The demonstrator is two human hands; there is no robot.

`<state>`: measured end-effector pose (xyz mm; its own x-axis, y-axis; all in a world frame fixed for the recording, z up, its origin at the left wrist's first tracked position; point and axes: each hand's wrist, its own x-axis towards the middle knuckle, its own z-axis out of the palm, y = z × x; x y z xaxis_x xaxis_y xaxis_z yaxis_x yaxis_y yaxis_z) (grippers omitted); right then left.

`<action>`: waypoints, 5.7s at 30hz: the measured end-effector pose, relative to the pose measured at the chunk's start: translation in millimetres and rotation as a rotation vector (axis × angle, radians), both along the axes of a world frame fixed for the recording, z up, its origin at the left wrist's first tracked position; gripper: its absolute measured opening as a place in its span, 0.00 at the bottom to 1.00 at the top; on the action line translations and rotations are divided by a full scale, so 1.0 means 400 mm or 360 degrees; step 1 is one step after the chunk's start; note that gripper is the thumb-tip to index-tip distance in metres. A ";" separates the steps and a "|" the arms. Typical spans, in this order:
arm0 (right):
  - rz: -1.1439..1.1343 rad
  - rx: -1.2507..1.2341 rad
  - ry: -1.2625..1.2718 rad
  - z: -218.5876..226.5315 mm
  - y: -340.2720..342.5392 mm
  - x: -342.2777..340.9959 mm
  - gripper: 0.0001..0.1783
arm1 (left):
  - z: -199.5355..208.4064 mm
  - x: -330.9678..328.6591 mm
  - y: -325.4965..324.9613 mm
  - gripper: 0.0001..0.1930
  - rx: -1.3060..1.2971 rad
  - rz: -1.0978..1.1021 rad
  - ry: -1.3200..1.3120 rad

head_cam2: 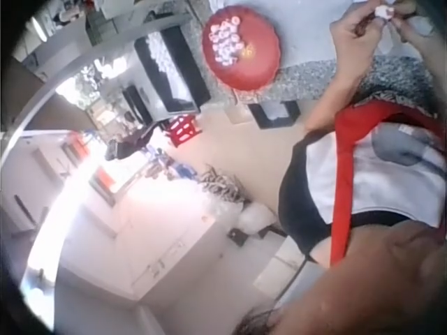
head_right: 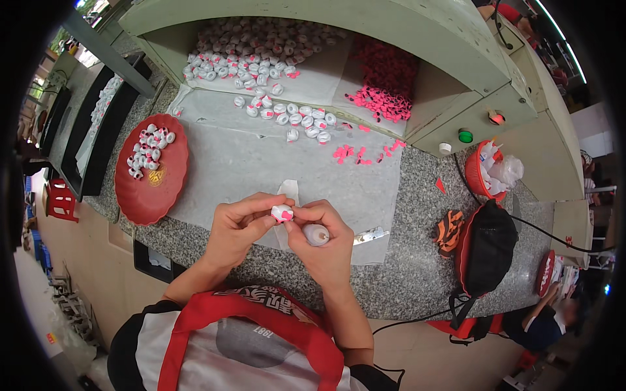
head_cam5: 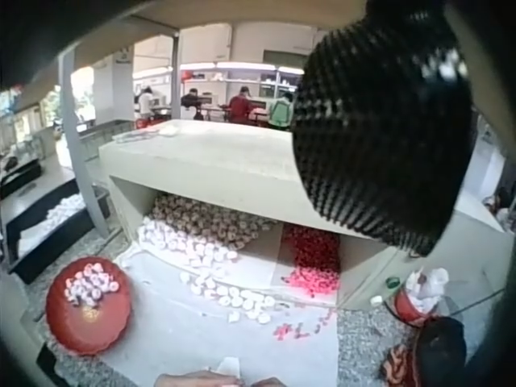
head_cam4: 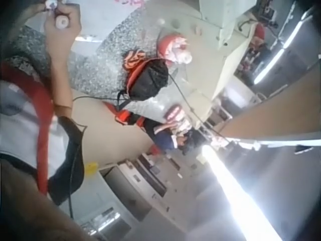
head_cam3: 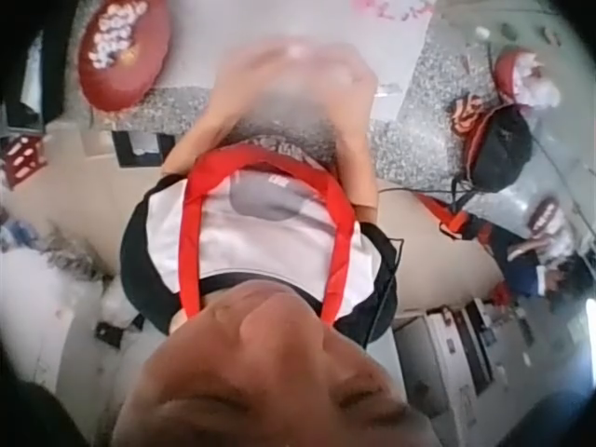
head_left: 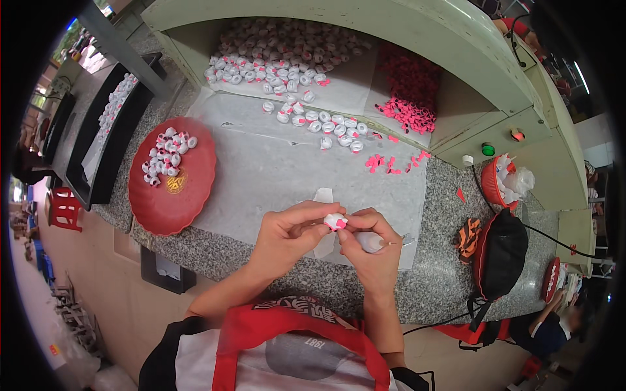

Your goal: Applying glue and attaching pink bows to toy cat heads.

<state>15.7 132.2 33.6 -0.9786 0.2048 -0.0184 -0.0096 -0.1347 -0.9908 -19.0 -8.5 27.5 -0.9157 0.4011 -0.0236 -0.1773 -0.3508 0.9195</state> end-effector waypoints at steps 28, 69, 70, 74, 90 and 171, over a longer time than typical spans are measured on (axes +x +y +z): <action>0.0077 0.0431 0.0517 -0.023 0.028 -0.020 0.13 | 0.006 -0.018 -0.011 0.13 0.0099 -0.0114 -0.0275; -0.0119 0.0078 0.0039 -0.009 0.041 -0.016 0.19 | -0.013 -0.120 -0.010 0.13 0.0644 -0.0123 -0.0567; -0.0108 0.0073 0.0040 0.026 0.029 -0.012 0.19 | -0.012 -0.099 -0.021 0.13 0.0790 -0.0169 -0.0621; -0.0340 0.0054 0.0052 0.086 0.019 0.051 0.17 | 0.000 -0.054 -0.015 0.15 0.0591 -0.0154 -0.0405; -0.0420 0.0904 0.0628 0.090 0.004 0.094 0.11 | 0.035 -0.016 0.015 0.14 0.0209 0.0149 0.0210; 0.0059 0.0190 0.0039 0.077 -0.001 -0.018 0.05 | 0.007 -0.011 -0.001 0.16 0.0004 0.0119 -0.0010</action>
